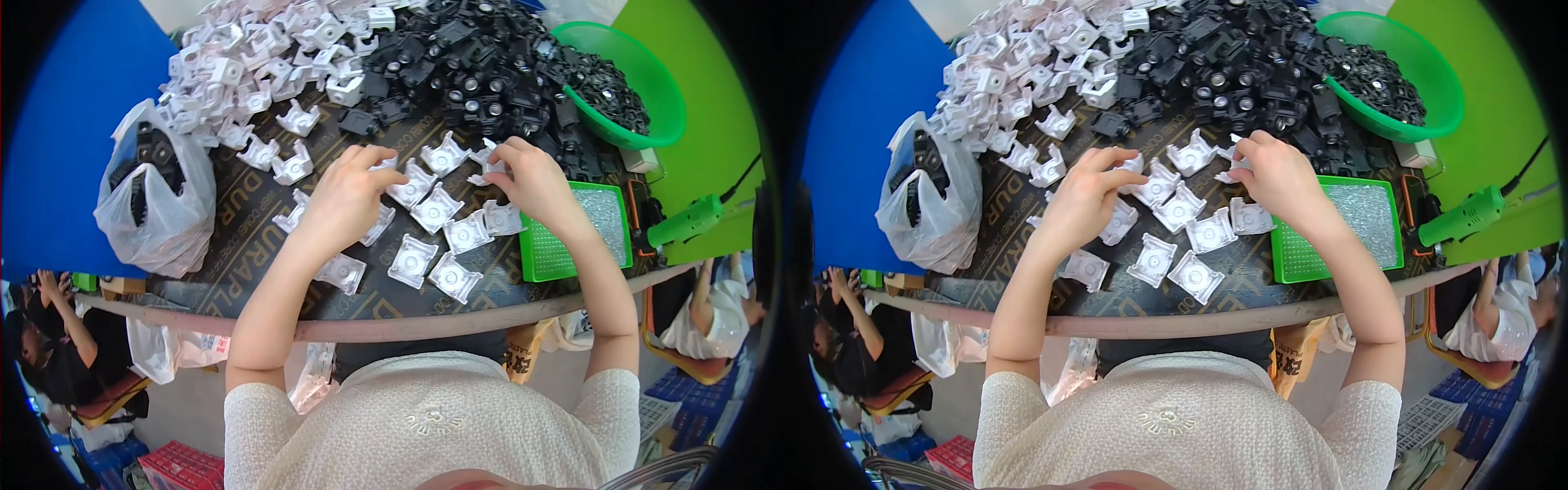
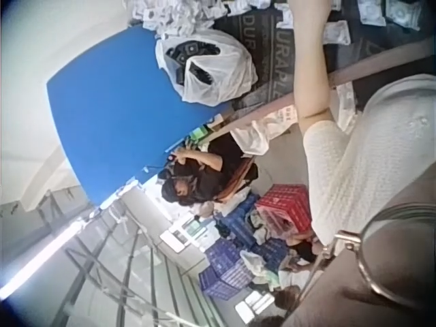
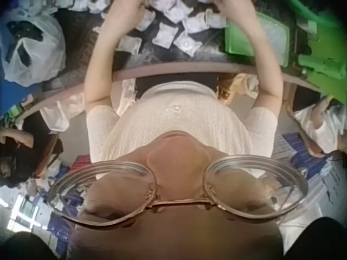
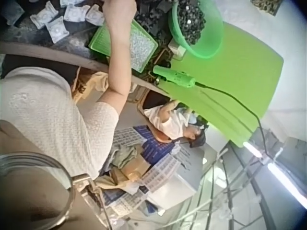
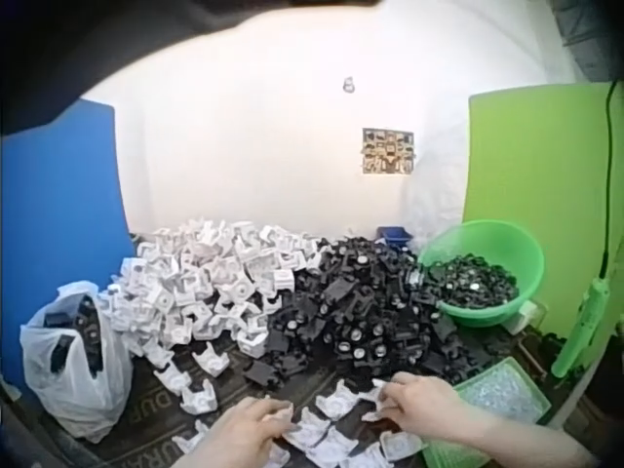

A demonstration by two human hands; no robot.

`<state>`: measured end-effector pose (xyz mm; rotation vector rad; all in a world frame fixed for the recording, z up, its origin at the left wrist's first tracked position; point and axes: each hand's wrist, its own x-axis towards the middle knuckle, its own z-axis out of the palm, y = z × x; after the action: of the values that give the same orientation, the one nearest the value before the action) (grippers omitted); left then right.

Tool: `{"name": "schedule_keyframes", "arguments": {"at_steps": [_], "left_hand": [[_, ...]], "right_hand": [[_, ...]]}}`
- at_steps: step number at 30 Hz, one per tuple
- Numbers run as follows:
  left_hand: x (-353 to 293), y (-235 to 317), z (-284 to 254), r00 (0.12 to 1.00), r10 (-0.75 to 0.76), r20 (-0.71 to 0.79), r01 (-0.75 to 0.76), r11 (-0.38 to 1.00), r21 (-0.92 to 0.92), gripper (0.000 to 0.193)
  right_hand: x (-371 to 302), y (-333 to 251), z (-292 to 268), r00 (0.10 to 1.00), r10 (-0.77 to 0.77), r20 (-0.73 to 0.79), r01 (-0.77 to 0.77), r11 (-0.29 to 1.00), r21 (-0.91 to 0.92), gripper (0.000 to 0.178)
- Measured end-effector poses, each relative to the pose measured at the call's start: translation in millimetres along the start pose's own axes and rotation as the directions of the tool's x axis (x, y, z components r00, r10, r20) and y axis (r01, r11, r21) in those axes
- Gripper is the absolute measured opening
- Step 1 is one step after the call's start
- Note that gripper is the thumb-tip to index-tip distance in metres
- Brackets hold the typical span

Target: Assembling small electronic cooling fans into plastic housings using an electric screwdriver.

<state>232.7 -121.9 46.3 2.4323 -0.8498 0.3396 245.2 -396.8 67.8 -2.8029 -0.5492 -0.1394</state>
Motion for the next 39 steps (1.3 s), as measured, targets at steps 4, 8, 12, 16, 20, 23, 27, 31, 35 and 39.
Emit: {"name": "schedule_keyframes", "arguments": {"at_steps": [4, 8, 12, 16, 20, 23, 27, 31, 35, 39], "left_hand": [[0, -5, -2, 0.999, -0.033, -0.001, 0.033, 0.998, -0.049, 0.02], [-3, -9, -3, 0.998, -0.059, -0.02, 0.058, 0.997, -0.055, 0.021], [-2, -10, -4, 0.996, -0.091, -0.022, 0.09, 0.995, -0.041, 0.022], [2, -11, -5, 0.996, -0.071, -0.056, 0.069, 0.997, -0.046, 0.02], [1, -13, -4, 0.991, -0.073, -0.112, 0.069, 0.997, -0.036, 0.014], [-2, -15, -6, 0.992, -0.097, -0.083, 0.095, 0.995, -0.029, 0.016], [-2, -12, -5, 0.992, -0.104, -0.069, 0.102, 0.994, -0.038, 0.017], [-1, -15, -5, 0.994, -0.099, -0.053, 0.097, 0.995, -0.032, 0.017], [1, -17, -4, 0.995, -0.098, -0.037, 0.096, 0.995, -0.04, 0.017], [0, -19, -3, 0.995, -0.082, -0.053, 0.08, 0.996, -0.048, 0.016]], "right_hand": [[-8, 17, -4, 0.991, 0.04, 0.127, -0.068, 0.971, 0.229, 0.024], [-8, 23, -28, 0.998, -0.046, 0.032, 0.04, 0.986, 0.163, 0.026], [41, 89, -93, 0.908, 0.246, -0.338, -0.244, 0.969, 0.052, 0.026], [100, 202, -99, 0.778, 0.56, -0.286, -0.625, 0.638, -0.45, 0.083], [114, 252, -81, 0.711, 0.703, 0.036, -0.648, 0.674, -0.356, 0.106], [124, 254, -86, 0.709, 0.704, 0.04, -0.653, 0.677, -0.339, 0.084], [118, 272, -84, 0.771, 0.629, 0.097, -0.582, 0.759, -0.292, 0.081], [121, 276, -74, 0.792, 0.611, -0.012, -0.575, 0.738, -0.353, 0.076], [114, 287, -77, 0.841, 0.533, -0.091, -0.54, 0.82, -0.19, 0.064], [102, 276, -85, 0.816, 0.55, -0.18, -0.577, 0.798, -0.176, 0.057]]}}
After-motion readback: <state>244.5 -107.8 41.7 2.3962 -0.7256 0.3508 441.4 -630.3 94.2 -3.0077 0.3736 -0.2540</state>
